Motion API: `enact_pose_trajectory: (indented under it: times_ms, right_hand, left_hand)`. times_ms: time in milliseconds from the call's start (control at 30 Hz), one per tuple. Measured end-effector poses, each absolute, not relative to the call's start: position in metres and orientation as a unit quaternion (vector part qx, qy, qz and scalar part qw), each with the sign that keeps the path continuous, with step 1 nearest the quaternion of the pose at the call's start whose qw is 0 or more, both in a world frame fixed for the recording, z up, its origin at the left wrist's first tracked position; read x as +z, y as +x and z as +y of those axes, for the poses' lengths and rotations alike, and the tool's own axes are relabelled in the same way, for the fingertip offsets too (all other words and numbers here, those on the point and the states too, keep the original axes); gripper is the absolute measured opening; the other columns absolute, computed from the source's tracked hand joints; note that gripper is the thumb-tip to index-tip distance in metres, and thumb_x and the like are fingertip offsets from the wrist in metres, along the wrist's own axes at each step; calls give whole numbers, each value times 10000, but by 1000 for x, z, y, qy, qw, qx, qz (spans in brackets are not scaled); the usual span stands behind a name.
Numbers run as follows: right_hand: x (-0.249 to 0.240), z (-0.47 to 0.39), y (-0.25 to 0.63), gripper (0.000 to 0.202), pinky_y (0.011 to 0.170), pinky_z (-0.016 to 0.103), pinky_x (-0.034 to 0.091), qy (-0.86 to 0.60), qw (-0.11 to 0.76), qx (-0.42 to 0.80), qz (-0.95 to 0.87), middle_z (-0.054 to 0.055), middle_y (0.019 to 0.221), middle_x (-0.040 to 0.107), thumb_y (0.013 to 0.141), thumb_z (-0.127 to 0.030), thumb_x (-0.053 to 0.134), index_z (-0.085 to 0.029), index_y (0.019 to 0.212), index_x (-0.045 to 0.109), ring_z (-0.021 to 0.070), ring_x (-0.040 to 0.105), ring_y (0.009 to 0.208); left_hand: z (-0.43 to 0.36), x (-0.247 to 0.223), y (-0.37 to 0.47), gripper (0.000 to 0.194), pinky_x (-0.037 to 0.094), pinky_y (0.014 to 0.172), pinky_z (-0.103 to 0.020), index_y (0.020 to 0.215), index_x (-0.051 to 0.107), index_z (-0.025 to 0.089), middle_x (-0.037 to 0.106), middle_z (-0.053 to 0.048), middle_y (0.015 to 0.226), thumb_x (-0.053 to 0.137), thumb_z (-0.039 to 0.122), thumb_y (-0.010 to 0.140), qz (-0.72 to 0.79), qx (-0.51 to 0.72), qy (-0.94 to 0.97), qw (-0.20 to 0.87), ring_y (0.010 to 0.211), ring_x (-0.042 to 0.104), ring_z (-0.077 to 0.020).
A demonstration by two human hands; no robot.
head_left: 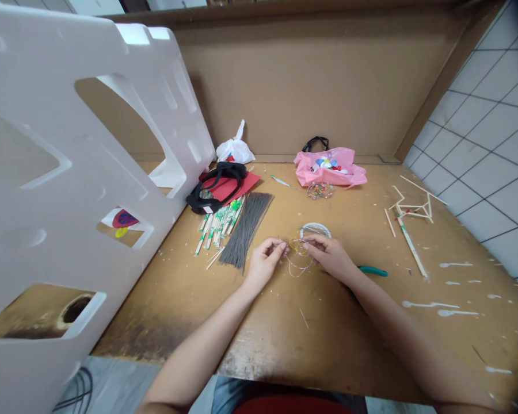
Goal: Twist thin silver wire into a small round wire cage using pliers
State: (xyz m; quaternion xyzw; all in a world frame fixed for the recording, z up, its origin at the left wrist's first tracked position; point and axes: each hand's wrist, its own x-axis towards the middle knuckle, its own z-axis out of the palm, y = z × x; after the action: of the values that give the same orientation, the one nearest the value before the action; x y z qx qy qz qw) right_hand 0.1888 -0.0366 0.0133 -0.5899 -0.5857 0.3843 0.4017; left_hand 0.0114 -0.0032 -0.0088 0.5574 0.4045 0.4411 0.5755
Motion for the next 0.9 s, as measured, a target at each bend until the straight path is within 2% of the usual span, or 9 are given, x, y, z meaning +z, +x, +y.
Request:
enact_pose_trajectory:
  times_ms: [133,233,333,433,567,667,767,900]
  right_hand:
    - [12,-36,185,274,470,248,392,-619,425,317,-579,-2,583,581,747,-430,560,-188,819,666,123,493,489]
    - [8,-34,184,264,484,243,382,-614,449,318,-566,0,580,586,708,-426,604,-180,777,670,121,487,506]
    - [5,-33,185,262,467,237,358,-609,453,322,-566,-17,531,546,690,-412,624,-178,791,682,111,456,479]
    - [6,-34,185,260,448,235,342,-607,446,330,-569,-24,510,524,673,-387,638,-181,819,697,111,446,462]
    - [10,-34,185,243,473,250,391,-600,442,343,-571,5,579,598,690,-395,625,-194,801,706,134,511,509]
    - [13,-35,184,207,539,265,437,-590,445,309,-598,30,691,651,715,-370,605,-196,763,708,148,560,595]
    - [14,-37,185,200,543,261,446,-589,435,273,-623,36,749,657,745,-339,577,-198,798,707,137,561,596]
    - [11,-39,187,207,518,252,451,-611,405,264,-627,27,776,667,769,-315,561,-224,912,681,131,572,578]
  left_hand:
    - [-7,-8,13,264,447,498,-206,762,582,148,655,-19,703,633,404,727,392,445,559,580,552,525,-90]
    - [-8,-8,13,250,442,502,-201,760,589,145,654,-16,699,627,392,740,387,453,564,571,535,517,-81]
    - [-9,-8,12,229,436,516,-202,772,597,147,659,-19,707,619,374,752,385,457,576,558,545,531,-84]
    - [-10,-7,11,193,444,558,-206,828,611,156,675,-30,740,603,339,770,391,457,606,521,641,591,-113]
    - [-13,-3,11,159,445,562,-203,859,618,163,694,-32,750,578,299,786,397,446,653,467,659,619,-121]
    - [-16,-1,11,147,458,572,-206,842,617,165,696,-30,743,573,294,786,397,446,661,454,665,631,-125]
    - [-17,-3,12,157,463,561,-208,838,613,166,690,-29,743,581,309,781,401,450,650,463,653,625,-124]
    - [-17,-7,14,183,459,510,-207,813,595,158,664,-22,725,597,335,768,398,450,612,514,538,563,-92]
